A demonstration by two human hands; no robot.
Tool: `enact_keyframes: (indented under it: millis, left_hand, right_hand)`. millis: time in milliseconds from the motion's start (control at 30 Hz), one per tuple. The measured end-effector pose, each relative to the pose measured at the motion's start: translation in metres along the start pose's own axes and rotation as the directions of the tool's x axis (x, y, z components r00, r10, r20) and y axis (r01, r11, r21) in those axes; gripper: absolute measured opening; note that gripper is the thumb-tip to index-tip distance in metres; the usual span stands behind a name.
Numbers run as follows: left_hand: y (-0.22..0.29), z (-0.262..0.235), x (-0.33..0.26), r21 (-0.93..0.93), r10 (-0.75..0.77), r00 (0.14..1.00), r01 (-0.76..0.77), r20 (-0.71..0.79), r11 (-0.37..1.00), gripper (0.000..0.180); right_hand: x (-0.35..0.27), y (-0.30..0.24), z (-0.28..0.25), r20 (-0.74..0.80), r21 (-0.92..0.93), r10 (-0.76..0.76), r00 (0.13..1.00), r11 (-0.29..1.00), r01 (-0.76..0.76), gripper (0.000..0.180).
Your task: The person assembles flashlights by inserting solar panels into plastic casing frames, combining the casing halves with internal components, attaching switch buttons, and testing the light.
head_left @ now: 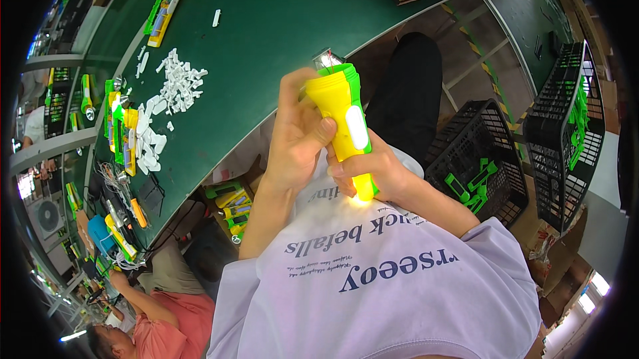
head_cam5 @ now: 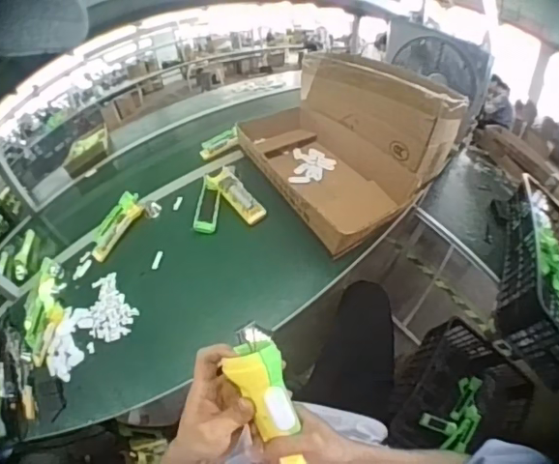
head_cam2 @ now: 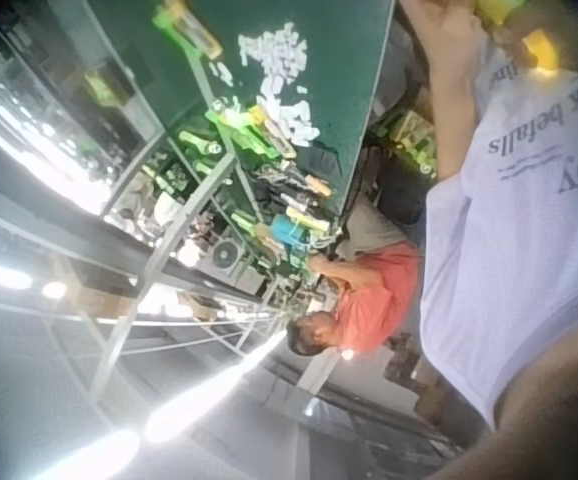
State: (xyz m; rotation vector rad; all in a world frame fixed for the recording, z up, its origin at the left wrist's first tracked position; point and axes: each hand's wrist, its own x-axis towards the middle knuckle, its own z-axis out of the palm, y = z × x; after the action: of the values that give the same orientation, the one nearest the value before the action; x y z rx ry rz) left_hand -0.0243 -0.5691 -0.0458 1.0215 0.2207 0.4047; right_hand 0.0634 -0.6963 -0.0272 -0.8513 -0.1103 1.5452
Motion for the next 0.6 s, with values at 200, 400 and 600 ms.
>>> enact_keyframes:
  millis: [200,400,600]
  left_hand:
    - [-0.005,-0.006,0.006,-0.074,-0.026,0.999,0.023,-0.038,0.997,0.054]
    - [0.006,-0.013,0.011,-0.034,0.019,1.0,-0.02,-0.016,0.999,0.055]
    - [0.002,-0.014,-0.003,-0.092,0.062,0.998,-0.064,-0.027,0.994,0.054]
  right_hand:
    - [0.007,-0.003,-0.003,-0.012,-0.006,0.005,1.0,1.0,-0.005,0.025]
    - [0.016,-0.005,0.002,0.053,-0.052,-0.011,0.999,0.999,0.014,0.024]
    - [0.012,0.012,-0.003,-0.11,-0.007,0.101,0.989,0.995,-0.102,0.049]
